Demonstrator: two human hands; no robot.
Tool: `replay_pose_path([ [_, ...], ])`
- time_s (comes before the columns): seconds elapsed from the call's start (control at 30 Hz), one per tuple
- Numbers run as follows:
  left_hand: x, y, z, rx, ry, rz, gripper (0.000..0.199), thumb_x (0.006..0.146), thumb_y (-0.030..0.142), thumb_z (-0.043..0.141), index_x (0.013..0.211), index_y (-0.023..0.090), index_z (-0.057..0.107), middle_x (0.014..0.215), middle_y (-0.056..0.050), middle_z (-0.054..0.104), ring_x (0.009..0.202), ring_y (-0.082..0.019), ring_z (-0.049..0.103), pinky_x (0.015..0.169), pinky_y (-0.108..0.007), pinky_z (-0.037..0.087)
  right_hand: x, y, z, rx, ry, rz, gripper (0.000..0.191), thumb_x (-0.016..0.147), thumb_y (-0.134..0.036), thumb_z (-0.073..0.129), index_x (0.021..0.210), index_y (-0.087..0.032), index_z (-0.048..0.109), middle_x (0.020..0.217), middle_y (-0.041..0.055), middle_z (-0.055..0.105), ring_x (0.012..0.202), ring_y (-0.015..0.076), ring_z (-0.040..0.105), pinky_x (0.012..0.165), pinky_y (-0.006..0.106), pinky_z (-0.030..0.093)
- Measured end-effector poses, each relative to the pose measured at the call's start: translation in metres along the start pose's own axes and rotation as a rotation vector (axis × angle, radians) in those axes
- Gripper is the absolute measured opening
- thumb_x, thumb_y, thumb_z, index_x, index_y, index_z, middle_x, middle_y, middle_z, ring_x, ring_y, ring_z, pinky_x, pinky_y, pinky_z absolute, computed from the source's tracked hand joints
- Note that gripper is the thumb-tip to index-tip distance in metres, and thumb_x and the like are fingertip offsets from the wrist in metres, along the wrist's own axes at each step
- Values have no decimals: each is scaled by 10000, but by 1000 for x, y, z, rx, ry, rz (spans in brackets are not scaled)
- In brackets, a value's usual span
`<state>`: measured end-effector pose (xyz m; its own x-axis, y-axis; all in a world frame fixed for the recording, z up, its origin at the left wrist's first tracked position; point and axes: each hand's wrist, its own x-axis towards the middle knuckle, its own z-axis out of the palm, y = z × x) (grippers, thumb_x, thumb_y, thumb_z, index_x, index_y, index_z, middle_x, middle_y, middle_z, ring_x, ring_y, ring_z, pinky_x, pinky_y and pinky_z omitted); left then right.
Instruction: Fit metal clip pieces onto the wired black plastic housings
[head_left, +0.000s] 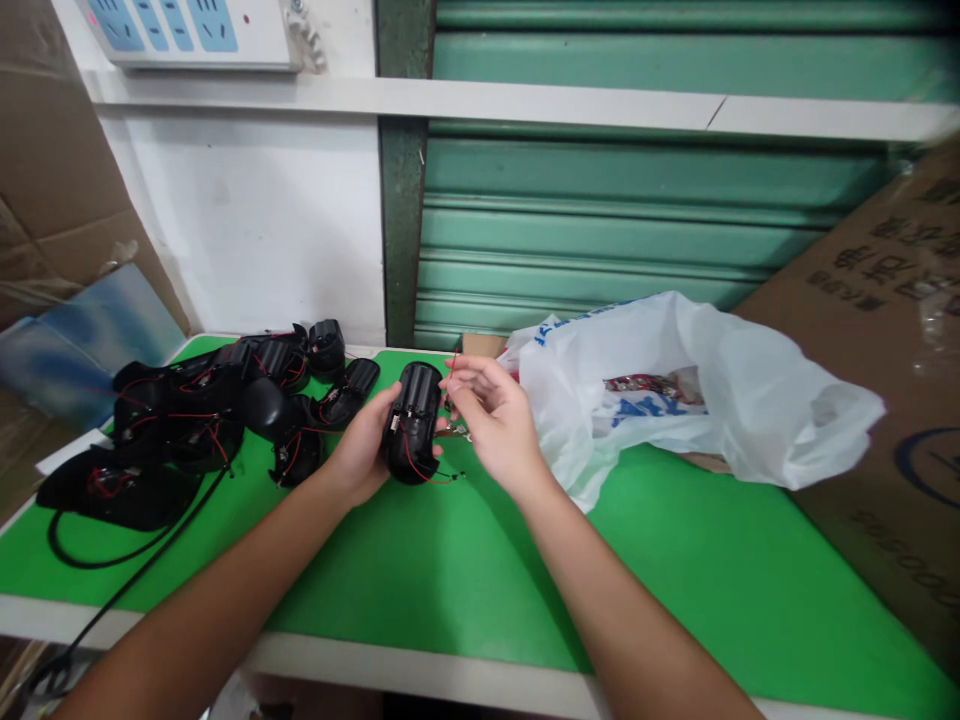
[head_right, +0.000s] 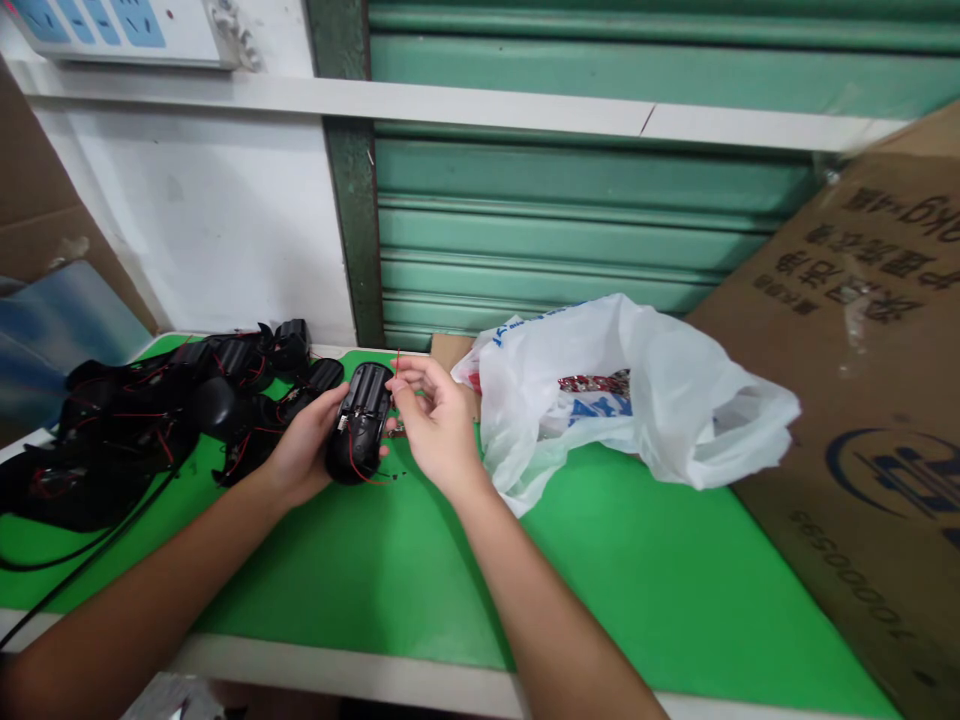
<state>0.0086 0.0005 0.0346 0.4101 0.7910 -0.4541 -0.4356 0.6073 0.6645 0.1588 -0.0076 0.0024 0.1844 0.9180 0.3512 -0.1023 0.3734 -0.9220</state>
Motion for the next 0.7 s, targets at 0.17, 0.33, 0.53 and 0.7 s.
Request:
replay_pose_path([
  [0.17, 2, -1, -2, -2, -29, 8, 453, 1069, 316, 358, 1298, 99, 683, 921, -148, 801, 751, -232, 782, 718, -362, 665, -1, -1, 0, 4, -15, -5, 200, 845, -380, 740, 987, -249, 689, 878, 6, 691, 733, 147, 659, 542, 238, 599],
  [0.33, 3, -1, -2, -14, -26, 30, 465, 1078, 301, 326, 1300, 102, 682, 906, -134, 800, 763, -225, 781, 742, -365, 664, -2, -3, 1, -32, -36, -18, 171, 845, -361, 739, 961, -239, 712, 908, 27, 698, 776, 164, 675, 561, 253, 629],
  [0.53, 2, -1, 0, -31, -6, 44, 447, 1079, 284, 336, 1287, 111, 692, 900, -118, 798, 741, -212, 772, 746, -362, 663, -6, -3, 2, -134, -64, -57, 150, 880, -343, 700, 973, -227, 722, 937, 42, 723, 807, 171, 685, 624, 274, 628],
  [0.7, 1, -1, 1, -53, -1, 51, 434, 1078, 269, 343, 1258, 114, 706, 874, -101, 794, 719, -196, 763, 732, -336, 661, -7, -6, 4, -165, -83, -33, 154, 881, -355, 691, 957, -224, 718, 951, 40, 727, 816, 170, 685, 612, 263, 617],
])
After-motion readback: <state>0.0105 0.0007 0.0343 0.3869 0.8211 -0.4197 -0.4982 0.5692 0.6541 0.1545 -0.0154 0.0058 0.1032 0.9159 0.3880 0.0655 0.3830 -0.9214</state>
